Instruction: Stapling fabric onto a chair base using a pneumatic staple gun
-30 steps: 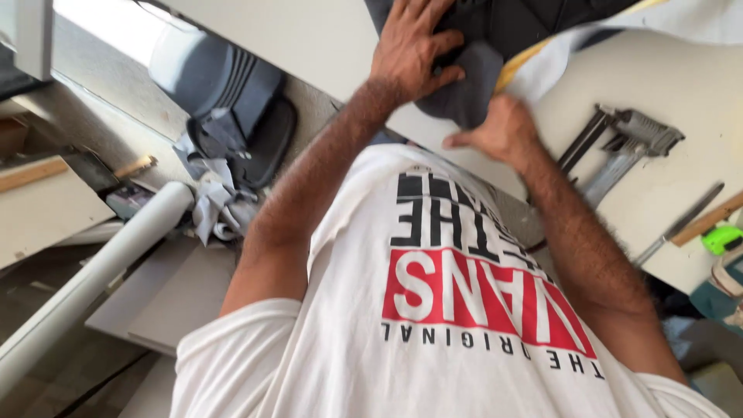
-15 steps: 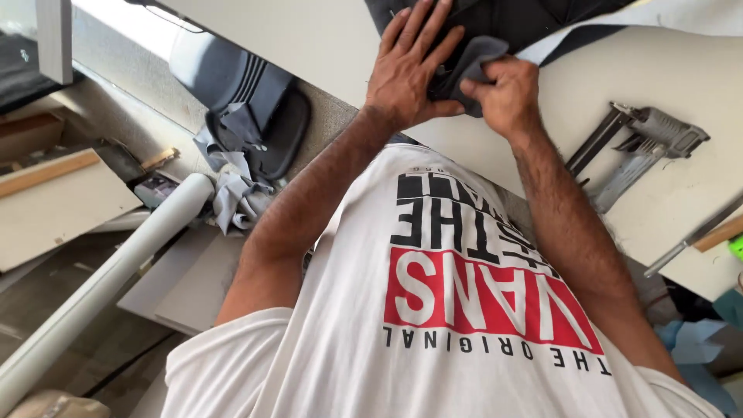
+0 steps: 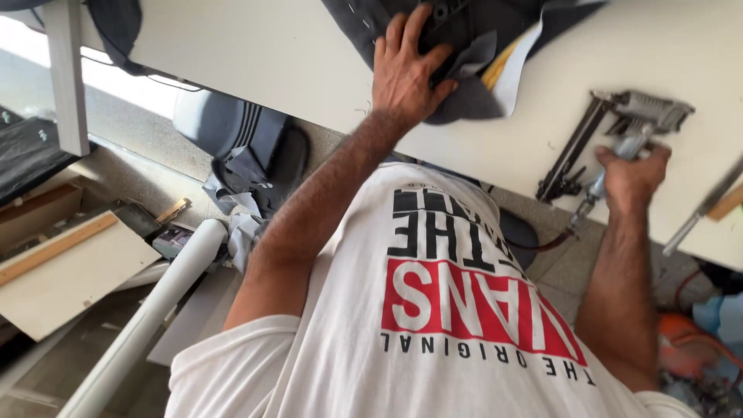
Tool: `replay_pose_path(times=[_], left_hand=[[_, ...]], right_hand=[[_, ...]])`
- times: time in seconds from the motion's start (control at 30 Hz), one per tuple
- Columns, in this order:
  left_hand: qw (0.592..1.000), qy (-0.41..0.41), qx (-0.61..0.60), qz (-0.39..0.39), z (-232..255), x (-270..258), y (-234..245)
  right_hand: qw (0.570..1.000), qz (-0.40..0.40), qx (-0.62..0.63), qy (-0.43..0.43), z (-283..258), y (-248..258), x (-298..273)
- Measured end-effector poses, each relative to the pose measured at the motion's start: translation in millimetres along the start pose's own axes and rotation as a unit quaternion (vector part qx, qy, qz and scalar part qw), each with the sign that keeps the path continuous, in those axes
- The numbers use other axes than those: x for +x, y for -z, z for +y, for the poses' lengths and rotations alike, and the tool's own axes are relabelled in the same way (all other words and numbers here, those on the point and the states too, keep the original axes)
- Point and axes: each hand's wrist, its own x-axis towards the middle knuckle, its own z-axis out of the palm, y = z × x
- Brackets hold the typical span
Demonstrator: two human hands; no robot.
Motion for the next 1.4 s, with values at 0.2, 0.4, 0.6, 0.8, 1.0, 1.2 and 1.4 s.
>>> replay_pose_path(times=[0.2, 0.4, 0.6, 0.8, 1.0, 1.2, 1.4], left_hand=[[1.000, 0.030, -0.008, -0.005, 15, 28, -13], [1.000, 0.029, -0.007, -0.006, 16, 26, -16], [1.000, 0.020, -0.008, 0.009, 14, 24, -19], [0.999, 0.017, -0.017, 0.021, 8, 17, -27], [1.000, 0.011, 0.010, -0.028, 7, 25, -26], [0.999, -0.045, -0.011, -0.010, -5, 21, -16], [0.996, -0.093, -0.007, 0.004, -17, 22, 1]], right_hand=[[0.935, -0.222, 0.244, -0.130, -62, 16, -54], [0.908, -0.319, 0.270, -0.046, -163, 1, -143], [0.944, -0.313, 0.098, 0.040, -176, -40, -156], [0.945, -0.327, 0.003, 0.013, -194, -36, -149], [0.941, -0.236, 0.232, -0.067, -91, -7, -81], [0.950, -0.083, -0.294, -0.072, -120, 35, -39], [0.903, -0.180, 0.054, 0.385, -192, -43, -99]])
